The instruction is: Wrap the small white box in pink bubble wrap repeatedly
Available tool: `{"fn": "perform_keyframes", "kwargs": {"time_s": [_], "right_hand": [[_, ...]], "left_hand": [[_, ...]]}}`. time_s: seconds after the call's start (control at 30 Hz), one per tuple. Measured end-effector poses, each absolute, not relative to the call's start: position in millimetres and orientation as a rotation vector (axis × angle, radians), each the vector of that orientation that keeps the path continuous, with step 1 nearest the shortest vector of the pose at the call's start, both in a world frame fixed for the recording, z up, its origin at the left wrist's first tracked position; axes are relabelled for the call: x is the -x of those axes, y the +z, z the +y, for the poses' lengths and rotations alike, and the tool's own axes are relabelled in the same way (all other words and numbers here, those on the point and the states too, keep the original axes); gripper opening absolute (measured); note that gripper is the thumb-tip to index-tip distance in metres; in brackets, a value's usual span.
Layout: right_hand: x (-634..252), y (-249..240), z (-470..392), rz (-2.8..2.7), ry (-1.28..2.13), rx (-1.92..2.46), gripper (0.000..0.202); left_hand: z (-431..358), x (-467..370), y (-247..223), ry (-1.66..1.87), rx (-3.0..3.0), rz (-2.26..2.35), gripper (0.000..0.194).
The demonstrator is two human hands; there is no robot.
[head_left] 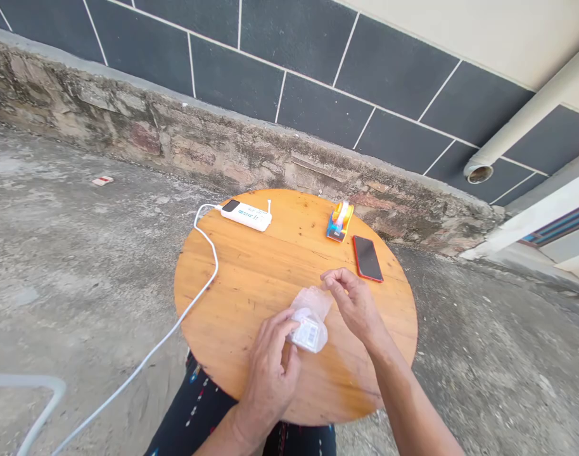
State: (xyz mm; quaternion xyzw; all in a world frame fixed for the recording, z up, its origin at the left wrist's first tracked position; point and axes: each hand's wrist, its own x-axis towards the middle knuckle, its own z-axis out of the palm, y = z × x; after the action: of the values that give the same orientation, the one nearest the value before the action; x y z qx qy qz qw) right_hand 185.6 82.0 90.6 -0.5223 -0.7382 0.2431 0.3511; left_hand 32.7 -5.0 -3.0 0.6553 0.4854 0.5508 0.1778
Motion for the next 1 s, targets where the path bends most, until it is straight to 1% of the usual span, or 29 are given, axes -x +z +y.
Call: {"fn": "perform_keyframes", "kwargs": {"time_s": [0.13, 0.23, 0.43, 0.7, 1.0], "right_hand": [[-193.9, 86.5, 99.5, -1.889, 0.709, 1.365, 0.022], [-198.5, 82.7, 109.5, -1.891, 0.707, 1.398, 0.021], [-200.8, 77.8, 124.4, -1.925, 0.675, 1.449, 0.022], [-198.7, 66.3, 145.7, -1.939, 0.576, 1.523, 0.019], [-199.9, 53.0, 154.9, -1.941, 0.459, 1.598, 0.018]], "left_hand": [[-8.2, -31.4, 0.1, 1.567, -1.831, 1.352, 0.035], [-10.6, -30.6, 3.0, 1.561, -1.821, 1.307, 0.032], [-7.9, -32.7, 3.0, 1.601, -1.776, 1.374, 0.036], [-6.8, -32.1, 0.5, 1.594, -1.826, 1.384, 0.036], [-10.0, -30.8, 4.9, 1.572, -1.778, 1.332, 0.027]]}}
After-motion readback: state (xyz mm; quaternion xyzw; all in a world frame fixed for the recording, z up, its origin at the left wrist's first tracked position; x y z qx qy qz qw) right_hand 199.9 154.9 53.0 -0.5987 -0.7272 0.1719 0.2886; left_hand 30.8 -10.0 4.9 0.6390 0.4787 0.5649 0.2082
